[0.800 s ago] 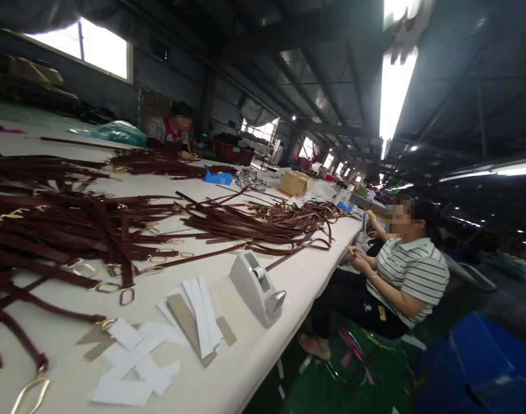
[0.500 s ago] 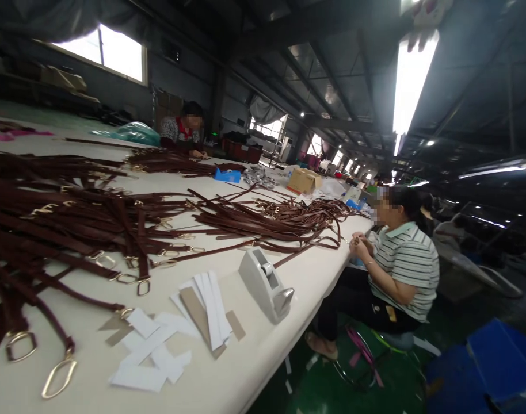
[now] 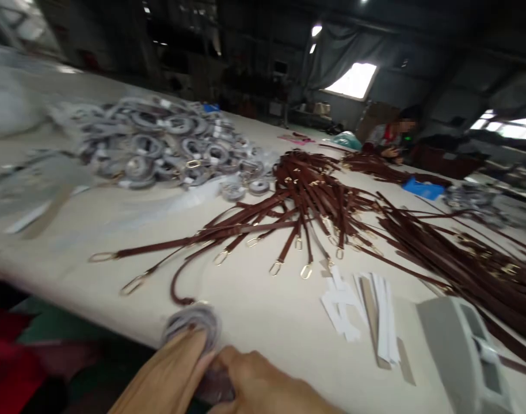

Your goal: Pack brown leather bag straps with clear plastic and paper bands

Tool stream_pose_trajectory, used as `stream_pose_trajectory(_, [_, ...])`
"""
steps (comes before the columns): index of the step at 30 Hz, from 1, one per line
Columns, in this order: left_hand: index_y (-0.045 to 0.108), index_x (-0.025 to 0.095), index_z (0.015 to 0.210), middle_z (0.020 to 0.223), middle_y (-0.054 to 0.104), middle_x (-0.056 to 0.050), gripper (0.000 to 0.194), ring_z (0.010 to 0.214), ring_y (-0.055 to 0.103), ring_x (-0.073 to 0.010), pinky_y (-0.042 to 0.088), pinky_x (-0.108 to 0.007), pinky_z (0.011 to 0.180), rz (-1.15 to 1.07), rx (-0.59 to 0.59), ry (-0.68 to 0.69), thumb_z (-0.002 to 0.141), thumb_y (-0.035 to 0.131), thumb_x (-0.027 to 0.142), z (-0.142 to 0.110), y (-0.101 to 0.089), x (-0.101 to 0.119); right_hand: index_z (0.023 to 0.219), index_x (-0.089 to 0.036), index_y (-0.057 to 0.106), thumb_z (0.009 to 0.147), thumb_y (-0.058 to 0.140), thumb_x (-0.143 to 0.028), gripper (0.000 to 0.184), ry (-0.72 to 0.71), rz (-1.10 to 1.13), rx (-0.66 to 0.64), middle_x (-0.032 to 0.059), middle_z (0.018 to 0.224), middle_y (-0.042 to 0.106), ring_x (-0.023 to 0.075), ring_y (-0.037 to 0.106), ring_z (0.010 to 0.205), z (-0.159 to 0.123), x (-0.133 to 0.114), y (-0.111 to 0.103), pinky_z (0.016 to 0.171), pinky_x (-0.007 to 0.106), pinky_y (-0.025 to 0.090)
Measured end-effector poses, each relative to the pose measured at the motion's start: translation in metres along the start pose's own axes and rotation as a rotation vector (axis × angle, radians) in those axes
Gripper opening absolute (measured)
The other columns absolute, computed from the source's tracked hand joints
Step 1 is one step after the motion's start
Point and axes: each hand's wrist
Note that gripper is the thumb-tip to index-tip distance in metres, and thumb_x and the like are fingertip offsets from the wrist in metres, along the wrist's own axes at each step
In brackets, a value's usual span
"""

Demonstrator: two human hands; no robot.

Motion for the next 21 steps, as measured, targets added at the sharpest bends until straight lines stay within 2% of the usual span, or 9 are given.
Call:
stream_pose_trajectory(1, [0.06, 0.019, 0.107, 0.096, 0.068, -0.006, 0.024, 0.086, 0.065, -0.0195, 0.053, -0.031, 0.079, 0.017, -0.028, -0.029, 0.103, 0.037, 0.026, -0.005, -0.005, 0.005, 0.125, -0.029, 0.057, 0.078, 0.074, -0.038, 0.051, -0.018, -0.161, 0.024, 0.0064, 0.115, 0.069, 0.0336, 0.067, 0.1, -0.003, -0.002, -0.002, 0.073, 0.039, 0.053])
stream_pose_trajectory(3, [0.057, 0.019, 0.099, 0.086, 0.067, -0.004, 0.025, 0.079, 0.064, -0.019, 0.049, -0.029, 0.072, -0.021, -0.18, -0.102, 0.102, 0.032, 0.018, -0.007, -0.009, 0.014, 0.126, -0.023, 0.053, 0.087, 0.064, -0.029, 0.041, -0.158, -0.434, 0.018, 0.011, 0.116, 0.067, 0.0345, 0.066, 0.103, -0.008, -0.006, -0.009, 0.079, 0.043, 0.054])
stream_pose_trajectory(6, [0.052, 0.019, 0.086, 0.078, 0.062, -0.003, 0.026, 0.071, 0.061, -0.0197, 0.044, -0.03, 0.065, -0.112, -0.396, -0.253, 0.1, 0.031, 0.017, -0.002, -0.012, 0.02, 0.122, -0.019, 0.055, 0.096, 0.05, -0.019, 0.026, -0.414, -0.682, -0.051, 0.01, 0.11, 0.066, 0.027, 0.068, 0.091, -0.007, -0.015, -0.02, 0.076, 0.037, 0.053])
stream_pose_trajectory(9, [0.052, 0.019, 0.085, 0.078, 0.061, -0.005, 0.031, 0.069, 0.059, -0.0207, 0.04, -0.031, 0.063, -0.183, -0.516, -0.35, 0.103, 0.028, 0.025, -0.001, -0.016, 0.021, 0.117, -0.018, 0.057, 0.101, 0.044, -0.019, 0.021, -0.532, -0.783, -0.09, 0.0084, 0.103, 0.067, 0.0234, 0.067, 0.085, -0.001, -0.025, -0.032, 0.072, 0.032, 0.05])
stream_pose_trajectory(12, [0.049, 0.02, 0.08, 0.07, 0.056, -0.002, 0.042, 0.062, 0.055, -0.0182, 0.039, -0.029, 0.06, -0.365, -0.573, -0.427, 0.105, 0.019, 0.033, -0.001, -0.024, 0.022, 0.107, -0.017, 0.059, 0.101, 0.047, -0.02, 0.013, -0.54, -0.741, -0.141, 0.0065, 0.093, 0.068, 0.0204, 0.065, 0.08, 0.005, -0.034, -0.045, 0.069, 0.028, 0.045])
stream_pose_trajectory(14, [0.047, 0.02, 0.078, 0.063, 0.052, 0.001, 0.045, 0.055, 0.054, -0.0151, 0.041, -0.025, 0.056, -0.617, -0.617, -0.513, 0.105, 0.019, 0.043, 0.0, -0.03, 0.023, 0.098, -0.017, 0.058, 0.099, 0.05, -0.021, 0.009, -0.477, -0.646, -0.185, 0.0037, 0.083, 0.067, 0.017, 0.061, 0.072, 0.009, -0.04, -0.054, 0.064, 0.025, 0.041])
stream_pose_trajectory(17, [0.05, 0.02, 0.085, 0.055, 0.051, 0.004, 0.044, 0.045, 0.051, -0.0119, 0.038, -0.019, 0.045, -0.966, -0.701, -0.664, 0.1, 0.033, 0.057, 0.003, -0.042, 0.025, 0.089, -0.018, 0.059, 0.099, 0.051, -0.022, 0.013, -0.396, -0.474, -0.301, -0.0027, 0.069, 0.058, 0.0118, 0.051, 0.06, 0.015, -0.044, -0.068, 0.057, 0.021, 0.035])
stream_pose_trajectory(19, [0.053, 0.019, 0.085, 0.051, 0.049, 0.004, 0.041, 0.042, 0.047, -0.0108, 0.036, -0.019, 0.043, -1.096, -0.723, -0.73, 0.099, 0.04, 0.056, 0.004, -0.051, 0.027, 0.084, -0.019, 0.059, 0.099, 0.049, -0.023, 0.018, -0.37, -0.388, -0.376, -0.0044, 0.065, 0.052, 0.0102, 0.046, 0.058, 0.018, -0.045, -0.078, 0.056, 0.02, 0.033])
stream_pose_trajectory(21, [0.057, 0.017, 0.085, 0.052, 0.05, 0.004, 0.04, 0.039, 0.042, -0.0093, 0.032, -0.019, 0.042, -1.22, -0.696, -0.816, 0.097, 0.045, 0.053, 0.003, -0.058, 0.027, 0.084, -0.019, 0.061, 0.099, 0.05, -0.026, 0.02, -0.335, -0.296, -0.409, -0.0045, 0.067, 0.049, 0.0101, 0.043, 0.06, 0.02, -0.044, -0.085, 0.057, 0.021, 0.033])
Point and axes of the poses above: each hand's wrist, its own z-axis towards the middle knuckle, its own y-axis out of the palm, x = y × z
